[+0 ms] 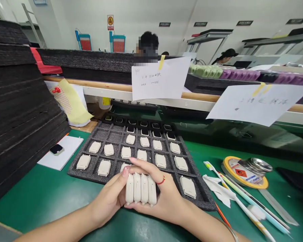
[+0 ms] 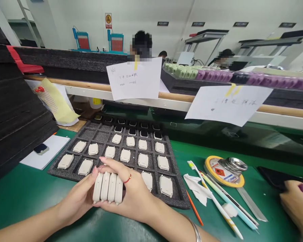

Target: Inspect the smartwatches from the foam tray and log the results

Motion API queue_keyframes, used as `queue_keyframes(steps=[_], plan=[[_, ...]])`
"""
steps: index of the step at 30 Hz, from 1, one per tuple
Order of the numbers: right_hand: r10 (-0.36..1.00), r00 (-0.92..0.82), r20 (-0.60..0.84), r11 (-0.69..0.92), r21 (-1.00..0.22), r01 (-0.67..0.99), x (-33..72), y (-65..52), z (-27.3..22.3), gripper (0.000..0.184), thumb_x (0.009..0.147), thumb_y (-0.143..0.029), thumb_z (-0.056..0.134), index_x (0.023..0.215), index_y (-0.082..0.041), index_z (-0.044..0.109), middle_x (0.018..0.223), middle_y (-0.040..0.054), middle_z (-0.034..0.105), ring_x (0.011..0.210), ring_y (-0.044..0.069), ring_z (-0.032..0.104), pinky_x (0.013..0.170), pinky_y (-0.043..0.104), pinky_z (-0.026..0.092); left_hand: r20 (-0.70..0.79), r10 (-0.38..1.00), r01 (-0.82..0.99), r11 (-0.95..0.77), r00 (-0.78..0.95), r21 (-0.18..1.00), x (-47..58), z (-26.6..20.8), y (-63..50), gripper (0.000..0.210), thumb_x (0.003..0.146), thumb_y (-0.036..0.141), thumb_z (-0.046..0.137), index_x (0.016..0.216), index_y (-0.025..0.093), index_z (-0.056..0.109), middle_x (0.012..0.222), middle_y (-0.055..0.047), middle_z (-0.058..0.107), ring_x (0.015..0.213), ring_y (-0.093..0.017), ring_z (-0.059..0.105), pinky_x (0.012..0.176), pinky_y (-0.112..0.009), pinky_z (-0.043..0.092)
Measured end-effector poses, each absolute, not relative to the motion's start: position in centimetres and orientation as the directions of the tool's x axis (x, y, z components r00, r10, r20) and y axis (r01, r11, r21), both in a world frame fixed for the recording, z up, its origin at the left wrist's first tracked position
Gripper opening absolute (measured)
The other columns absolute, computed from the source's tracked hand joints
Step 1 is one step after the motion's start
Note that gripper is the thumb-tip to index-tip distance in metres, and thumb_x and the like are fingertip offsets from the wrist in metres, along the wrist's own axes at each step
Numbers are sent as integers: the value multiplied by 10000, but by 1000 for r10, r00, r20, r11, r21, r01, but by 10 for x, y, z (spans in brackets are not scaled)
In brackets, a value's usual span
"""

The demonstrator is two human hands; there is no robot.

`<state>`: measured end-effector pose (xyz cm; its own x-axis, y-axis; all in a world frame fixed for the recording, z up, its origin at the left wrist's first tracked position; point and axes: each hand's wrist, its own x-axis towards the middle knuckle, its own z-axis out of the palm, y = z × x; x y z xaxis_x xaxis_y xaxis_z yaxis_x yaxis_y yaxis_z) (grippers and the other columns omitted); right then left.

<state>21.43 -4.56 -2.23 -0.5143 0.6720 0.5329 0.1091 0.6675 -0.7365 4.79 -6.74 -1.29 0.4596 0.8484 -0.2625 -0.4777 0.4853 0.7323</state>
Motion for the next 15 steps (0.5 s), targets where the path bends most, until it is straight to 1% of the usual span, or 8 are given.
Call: queue_keyframes(steps=[4,5,8,11,13,15], plan=[[666,-522,533,674,-730,114,214,-46,-22,953,718,-300,863,1498,-307,316,1235,64,686,1110,230,688,1010,341,536,-217,859,-437,436,464,787,46,-16,-69,517,800,633,671,1026,169,668,806,-18,645,738,-124,585,670,-222,447],[665,-522,534,674,-730,112,214,-46,-21,955,721,-283,861,1500,-306,311,1238,63,686,1114,228,686,1008,339,538,-201,865,-416,410,460,812,45,-17,-69,514,787,626,691,1017,167,659,808,-13,635,740,-121,580,666,-218,444],[664,-530,528,669,-736,104,214,-47,-20,935,738,-187,827,1505,-302,305,1251,62,685,1124,216,683,990,322,549,-172,873,-308,337,456,890,42,-16,-70,498,716,480,825,1038,160,621,877,-14,632,845,-135,588,758,-231,463],[660,-537,525,656,-752,71,216,-48,-19,915,743,-192,824,1501,-305,324,1239,54,692,1127,212,682,997,313,544,-193,849,-218,334,492,917,40,-13,-71,559,690,341,862,1127,160,564,998,-42,634,961,-175,589,851,-286,474],[672,-525,522,636,-770,49,216,-48,-19,922,731,-234,844,1497,-303,335,1224,55,700,1112,219,690,998,323,546,-199,833,-192,340,517,921,41,-12,-71,579,681,282,860,1145,164,534,1003,-43,629,950,-179,590,836,-298,483],[690,-512,512,616,-787,43,216,-48,-20,935,715,-238,853,1495,-294,339,1215,62,705,1104,231,693,990,336,554,-207,824,-173,342,527,923,41,-11,-72,597,650,230,870,1128,167,518,960,-28,623,909,-171,586,800,-291,487]])
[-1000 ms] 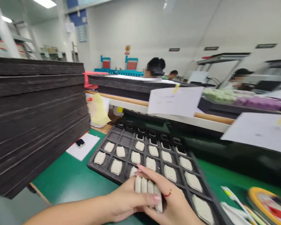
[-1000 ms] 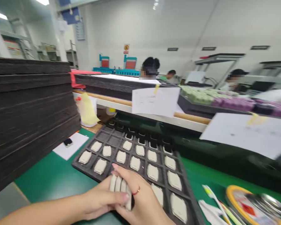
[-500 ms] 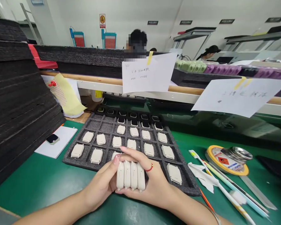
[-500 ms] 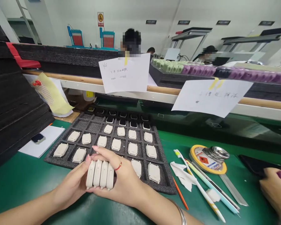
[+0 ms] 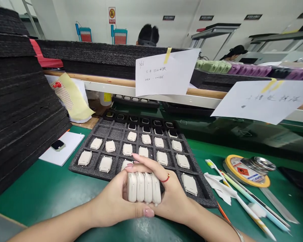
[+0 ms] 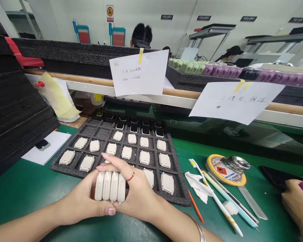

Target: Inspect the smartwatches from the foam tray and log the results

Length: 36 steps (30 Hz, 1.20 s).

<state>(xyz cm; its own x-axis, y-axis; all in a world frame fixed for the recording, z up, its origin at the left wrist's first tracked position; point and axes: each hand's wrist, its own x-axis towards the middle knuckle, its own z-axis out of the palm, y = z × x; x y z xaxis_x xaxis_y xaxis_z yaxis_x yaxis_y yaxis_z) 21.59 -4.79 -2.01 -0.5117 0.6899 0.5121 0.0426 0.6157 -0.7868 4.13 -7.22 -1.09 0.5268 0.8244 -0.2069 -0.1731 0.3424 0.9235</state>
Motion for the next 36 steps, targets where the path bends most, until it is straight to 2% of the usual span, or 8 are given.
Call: queue_keyframes(steps=[4,16,19,24,30,36], plan=[[701,-509,500,599,-800,39,215,-48,-23,940,706,-234,857,1491,-286,343,1210,66,708,1119,241,687,983,341,558,-219,827,-157,344,518,926,43,-11,-74,624,606,216,882,1102,168,506,920,-19,607,869,-167,570,766,-290,492],[695,-526,491,603,-796,54,215,-47,-21,898,721,-230,845,1479,-284,365,1219,66,703,1072,224,704,976,340,562,-197,861,-98,273,469,957,44,-17,-73,628,606,289,887,1106,176,523,944,-28,622,881,-185,593,762,-306,512],[677,-531,509,643,-760,92,213,-48,-24,898,742,-231,825,1496,-279,341,1246,71,693,1116,231,684,989,349,558,-162,884,-121,237,438,964,44,-23,-73,626,615,346,887,1109,181,539,986,-46,636,922,-210,611,785,-329,527],[624,-525,578,757,-613,226,208,-49,-30,868,805,-177,742,1529,-292,278,1308,73,663,1210,240,627,1095,430,477,-130,918,-215,222,376,951,47,-29,-70,578,679,407,849,1116,186,542,1073,-71,643,1065,-246,605,918,-372,502],[671,-515,533,675,-726,129,210,-50,-25,964,792,-246,780,1560,-307,201,1267,55,680,1212,245,627,1088,425,484,-146,899,-135,219,414,966,45,-24,-72,676,601,299,895,1143,194,506,1012,-39,594,948,-204,584,825,-339,514],[683,-508,525,672,-724,155,208,-50,-29,968,809,-261,761,1570,-290,162,1265,73,682,1238,266,611,1085,458,487,-123,912,-203,216,391,955,47,-28,-70,690,550,267,920,1108,190,520,1003,-34,610,944,-211,603,817,-338,513]])
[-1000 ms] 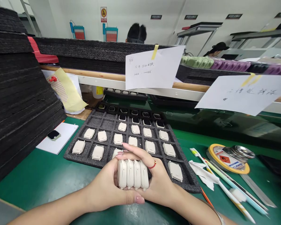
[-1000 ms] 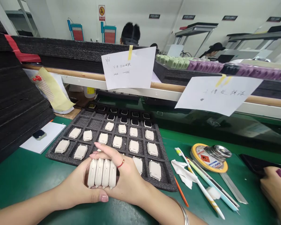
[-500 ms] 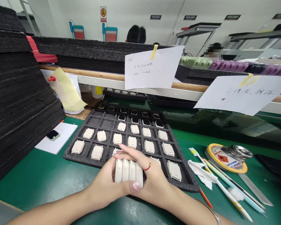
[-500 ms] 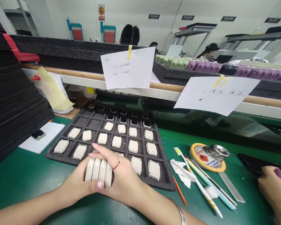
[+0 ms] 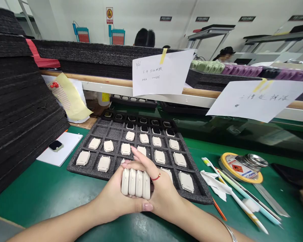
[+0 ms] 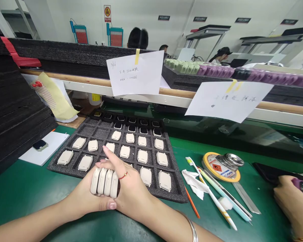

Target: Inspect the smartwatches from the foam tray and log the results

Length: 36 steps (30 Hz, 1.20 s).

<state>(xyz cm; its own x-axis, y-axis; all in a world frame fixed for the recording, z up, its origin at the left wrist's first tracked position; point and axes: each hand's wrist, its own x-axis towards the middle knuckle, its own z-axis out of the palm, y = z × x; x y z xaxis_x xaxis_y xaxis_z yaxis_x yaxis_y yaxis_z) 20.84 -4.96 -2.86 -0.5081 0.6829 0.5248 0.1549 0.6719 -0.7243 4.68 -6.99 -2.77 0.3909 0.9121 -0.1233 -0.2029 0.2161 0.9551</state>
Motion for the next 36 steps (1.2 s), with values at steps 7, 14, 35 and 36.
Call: queue_keyframes(steps=[7,14,35,36], plan=[[689,-518,507,697,-659,282,204,-49,-34,962,789,-126,663,1574,-294,133,1305,80,660,1234,251,606,1048,450,514,-264,898,-240,359,352,902,49,-29,-68,632,584,263,901,1112,180,564,1040,-51,649,1032,-237,611,911,-373,488],[678,-515,525,697,-681,224,207,-47,-37,984,756,-114,690,1568,-311,170,1291,51,668,1219,235,616,1079,434,489,-257,889,-194,348,378,917,50,-24,-67,691,554,215,878,1138,180,510,1043,-53,631,1036,-249,602,893,-385,497],[610,-513,604,737,-670,87,209,-45,-23,1009,751,-282,839,1547,-273,218,1208,56,697,1176,227,651,1059,359,498,-208,918,-348,327,338,879,40,-29,-73,542,885,644,539,1244,248,627,1260,-48,612,1260,-248,473,919,-291,471],[608,-515,604,737,-670,83,209,-45,-22,1010,753,-281,837,1548,-274,215,1212,55,697,1177,226,650,1061,359,496,-204,920,-349,322,336,880,40,-30,-73,534,888,640,536,1241,251,631,1266,-44,609,1287,-244,449,970,-292,451]])
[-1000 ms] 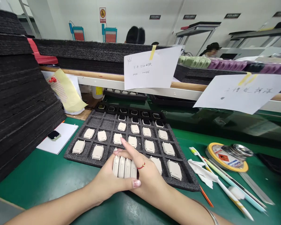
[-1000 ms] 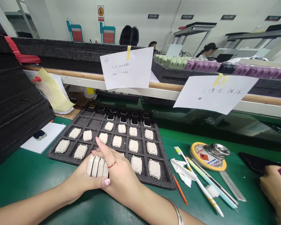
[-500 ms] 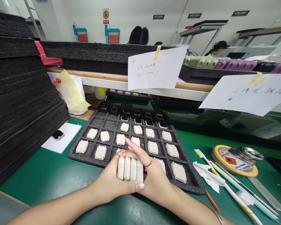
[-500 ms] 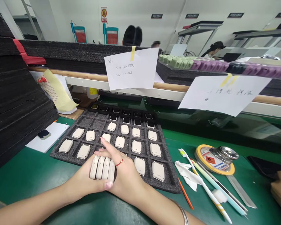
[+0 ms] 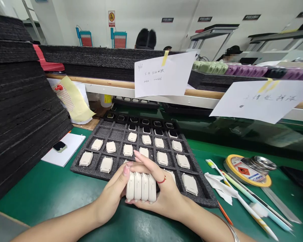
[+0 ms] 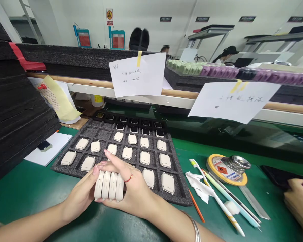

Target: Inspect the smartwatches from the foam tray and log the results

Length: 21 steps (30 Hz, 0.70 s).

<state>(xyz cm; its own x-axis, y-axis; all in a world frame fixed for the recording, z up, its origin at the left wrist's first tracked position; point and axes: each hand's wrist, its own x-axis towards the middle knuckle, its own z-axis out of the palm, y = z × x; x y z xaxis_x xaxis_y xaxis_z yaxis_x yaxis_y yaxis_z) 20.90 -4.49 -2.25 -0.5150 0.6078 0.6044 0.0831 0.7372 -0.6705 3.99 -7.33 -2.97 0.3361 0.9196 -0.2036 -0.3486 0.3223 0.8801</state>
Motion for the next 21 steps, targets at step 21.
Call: queue_keyframes(steps=[21], plan=[[611,-525,593,740,-664,110,209,-46,-21,1023,755,-292,835,1554,-283,196,1209,54,701,1182,234,650,1058,363,498,-176,928,-317,285,329,905,39,-30,-75,561,901,635,512,1257,216,621,1296,-83,599,1334,-293,420,1005,-358,455]])
